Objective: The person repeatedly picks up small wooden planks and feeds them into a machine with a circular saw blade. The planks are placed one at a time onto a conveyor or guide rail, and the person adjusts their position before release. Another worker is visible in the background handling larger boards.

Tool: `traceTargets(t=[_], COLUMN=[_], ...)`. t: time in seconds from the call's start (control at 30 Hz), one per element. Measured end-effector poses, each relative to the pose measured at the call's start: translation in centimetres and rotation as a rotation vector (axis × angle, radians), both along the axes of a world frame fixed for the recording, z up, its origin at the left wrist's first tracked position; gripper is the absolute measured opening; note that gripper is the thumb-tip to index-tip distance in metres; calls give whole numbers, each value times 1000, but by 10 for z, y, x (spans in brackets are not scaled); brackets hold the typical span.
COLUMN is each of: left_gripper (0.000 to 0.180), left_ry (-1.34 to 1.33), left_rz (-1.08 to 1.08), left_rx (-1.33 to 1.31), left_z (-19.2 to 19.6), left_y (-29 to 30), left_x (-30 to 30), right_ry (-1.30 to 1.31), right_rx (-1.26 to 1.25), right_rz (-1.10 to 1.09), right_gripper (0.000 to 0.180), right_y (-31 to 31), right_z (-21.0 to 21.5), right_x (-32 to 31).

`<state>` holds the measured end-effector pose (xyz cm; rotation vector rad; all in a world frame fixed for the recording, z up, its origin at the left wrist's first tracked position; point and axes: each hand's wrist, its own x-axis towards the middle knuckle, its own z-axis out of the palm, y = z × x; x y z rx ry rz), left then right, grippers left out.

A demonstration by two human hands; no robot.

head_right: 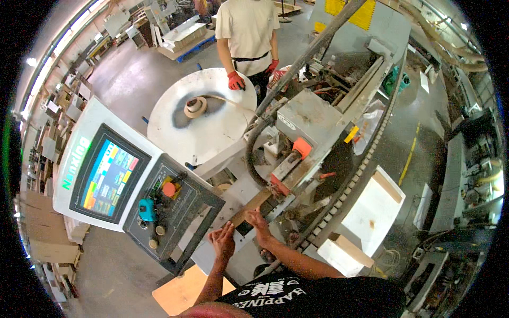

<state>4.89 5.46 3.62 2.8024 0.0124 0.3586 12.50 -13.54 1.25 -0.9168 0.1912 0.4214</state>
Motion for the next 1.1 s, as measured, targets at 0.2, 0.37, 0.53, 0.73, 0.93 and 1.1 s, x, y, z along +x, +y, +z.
traceTargets(t=[0.2, 0.37, 0.53, 0.73, 0.93, 1.1], left_gripper=[46, 56, 57, 33, 26, 22], left_ry=[-23, -6, -4, -125, -120, -115], left_rz=[-51, -108, -136, -88, -56, -11], left_rx=[-66, -14, -98, -161, -60, -286], left_z=[7, 10, 10, 8, -4, 1], left_y=[-18, -53, -87, -120, -80, -10], left_x=[20, 58, 88, 129, 101, 9], right_ry=[11, -100, -454, -421, -786, -509], right_rx=[-51, -212, -647, -1300, -1643, -1656], right_rz=[-80, 1, 280, 432, 317, 23], right_gripper=[43, 42, 44, 48, 32, 17], right_y=[-17, -49, -100, -207, -206, -189], right_z=[41, 32, 31, 0, 34, -30], right_x=[16, 35, -4, -33, -44, -52])
